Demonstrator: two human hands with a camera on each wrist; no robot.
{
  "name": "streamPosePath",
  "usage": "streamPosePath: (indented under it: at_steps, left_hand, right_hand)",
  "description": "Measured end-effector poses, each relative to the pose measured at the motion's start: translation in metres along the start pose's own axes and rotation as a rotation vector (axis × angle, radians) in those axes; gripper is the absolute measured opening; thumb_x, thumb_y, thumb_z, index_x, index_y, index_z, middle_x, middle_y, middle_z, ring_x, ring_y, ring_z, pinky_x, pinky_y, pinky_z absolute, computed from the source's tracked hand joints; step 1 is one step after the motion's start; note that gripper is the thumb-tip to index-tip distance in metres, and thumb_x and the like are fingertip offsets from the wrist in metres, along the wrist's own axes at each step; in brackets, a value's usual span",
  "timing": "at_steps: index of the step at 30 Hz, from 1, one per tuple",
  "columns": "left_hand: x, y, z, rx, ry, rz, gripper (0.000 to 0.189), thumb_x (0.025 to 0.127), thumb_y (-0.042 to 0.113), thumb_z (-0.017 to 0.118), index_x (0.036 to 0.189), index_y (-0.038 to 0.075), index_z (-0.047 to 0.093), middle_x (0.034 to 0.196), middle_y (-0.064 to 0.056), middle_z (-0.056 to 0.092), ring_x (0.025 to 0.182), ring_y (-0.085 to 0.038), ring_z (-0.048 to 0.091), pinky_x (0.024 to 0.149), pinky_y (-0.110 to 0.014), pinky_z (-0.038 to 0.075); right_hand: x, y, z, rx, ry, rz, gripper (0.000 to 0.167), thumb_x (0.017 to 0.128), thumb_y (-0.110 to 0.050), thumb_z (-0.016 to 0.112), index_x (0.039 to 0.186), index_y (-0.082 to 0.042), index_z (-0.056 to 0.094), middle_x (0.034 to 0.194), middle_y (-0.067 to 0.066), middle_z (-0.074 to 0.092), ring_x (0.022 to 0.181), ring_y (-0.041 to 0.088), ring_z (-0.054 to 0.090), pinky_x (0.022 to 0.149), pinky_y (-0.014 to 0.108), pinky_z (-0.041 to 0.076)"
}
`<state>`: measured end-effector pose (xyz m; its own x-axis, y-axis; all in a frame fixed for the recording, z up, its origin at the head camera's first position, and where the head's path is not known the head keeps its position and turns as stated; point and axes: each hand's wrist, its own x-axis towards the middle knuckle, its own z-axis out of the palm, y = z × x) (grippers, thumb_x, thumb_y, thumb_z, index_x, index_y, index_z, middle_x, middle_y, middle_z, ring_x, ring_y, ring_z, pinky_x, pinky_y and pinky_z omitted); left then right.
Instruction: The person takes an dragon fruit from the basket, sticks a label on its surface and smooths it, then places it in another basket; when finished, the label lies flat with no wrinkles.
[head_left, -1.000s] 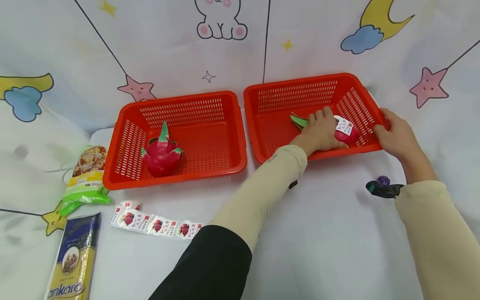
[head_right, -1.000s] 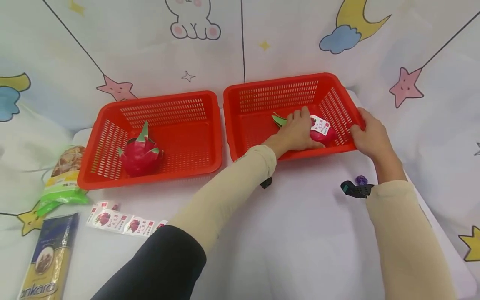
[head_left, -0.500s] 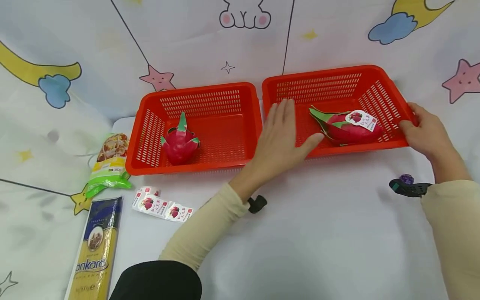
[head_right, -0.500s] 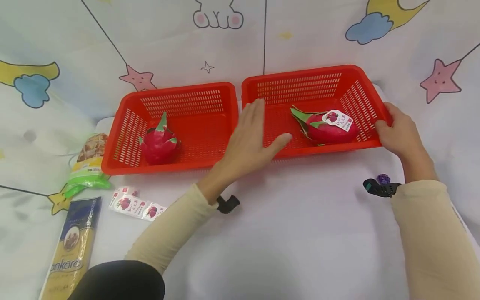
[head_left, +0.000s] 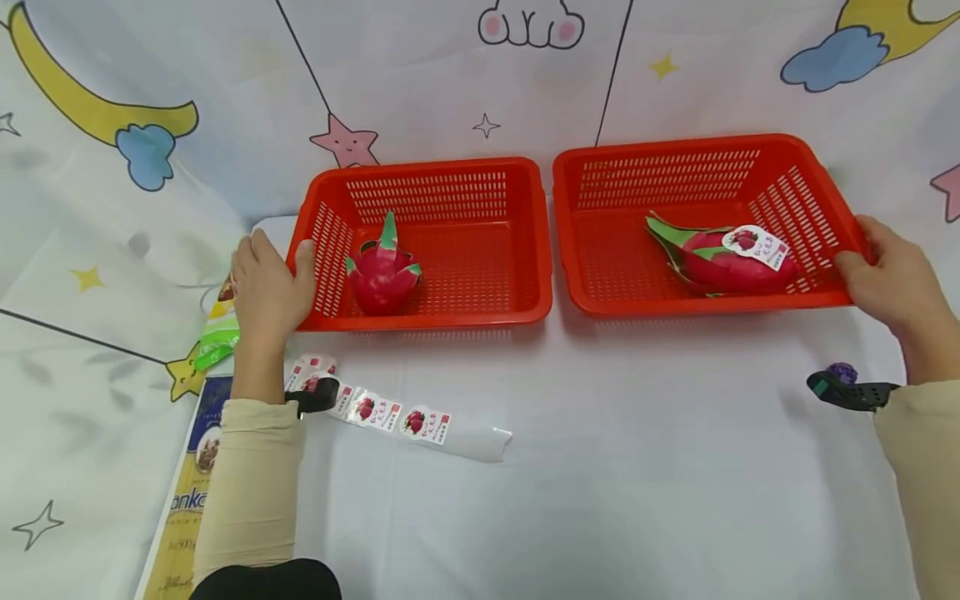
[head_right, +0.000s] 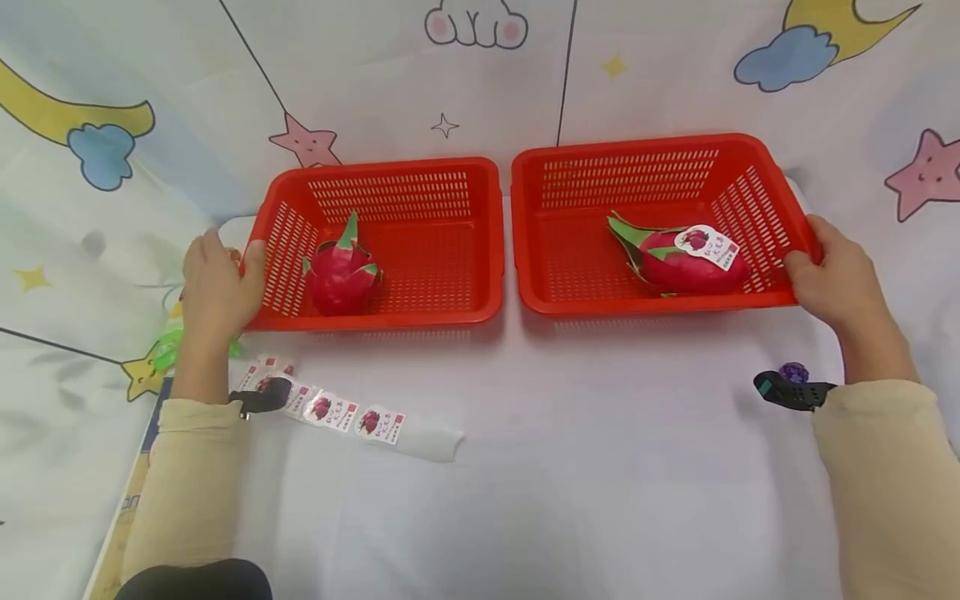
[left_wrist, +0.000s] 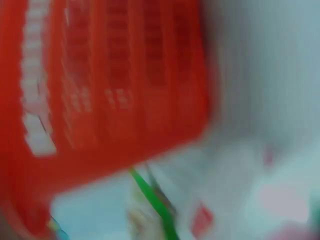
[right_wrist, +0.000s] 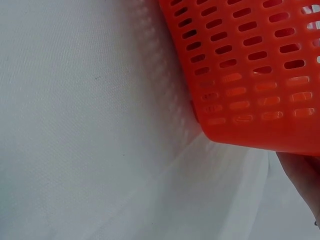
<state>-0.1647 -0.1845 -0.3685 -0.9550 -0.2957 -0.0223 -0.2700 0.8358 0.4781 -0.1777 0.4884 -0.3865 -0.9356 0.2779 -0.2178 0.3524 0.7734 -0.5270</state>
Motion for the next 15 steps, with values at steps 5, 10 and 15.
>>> streamPosePath:
  at_steps: [5, 10, 15]
  left_hand:
    - [0.013, -0.024, 0.000, -0.113, -0.140, 0.027, 0.071, 0.108, 0.039, 0.028, 0.162, -0.001, 0.005, 0.160, -0.033, 0.029, 0.140, -0.052, 0.040, 0.114, -0.071, 0.033]
    - [0.013, -0.028, 0.004, -0.118, -0.136, 0.021, 0.061, 0.109, 0.028, 0.030, 0.163, 0.006, 0.012, 0.148, -0.032, 0.045, 0.122, -0.049, 0.051, 0.108, -0.068, 0.042]
    - [0.014, -0.028, 0.005, -0.092, -0.126, 0.011, 0.060, 0.109, 0.025, 0.032, 0.163, 0.007, 0.012, 0.148, -0.032, 0.045, 0.123, -0.048, 0.050, 0.109, -0.068, 0.042]
  right_hand:
    - [-0.001, -0.004, -0.001, -0.003, -0.006, 0.010, 0.067, 0.108, -0.037, 0.027, 0.164, -0.020, -0.007, 0.163, 0.034, 0.020, 0.128, 0.057, 0.039, 0.098, 0.074, 0.040]
    - [-0.001, -0.008, -0.001, -0.003, -0.008, 0.001, 0.068, 0.108, -0.039, 0.028, 0.164, -0.021, -0.006, 0.163, 0.033, 0.022, 0.127, 0.057, 0.040, 0.098, 0.073, 0.040]
    - [-0.003, -0.011, -0.002, -0.019, -0.014, -0.004, 0.069, 0.108, -0.038, 0.028, 0.164, -0.019, -0.006, 0.161, 0.035, 0.023, 0.124, 0.058, 0.042, 0.096, 0.072, 0.041]
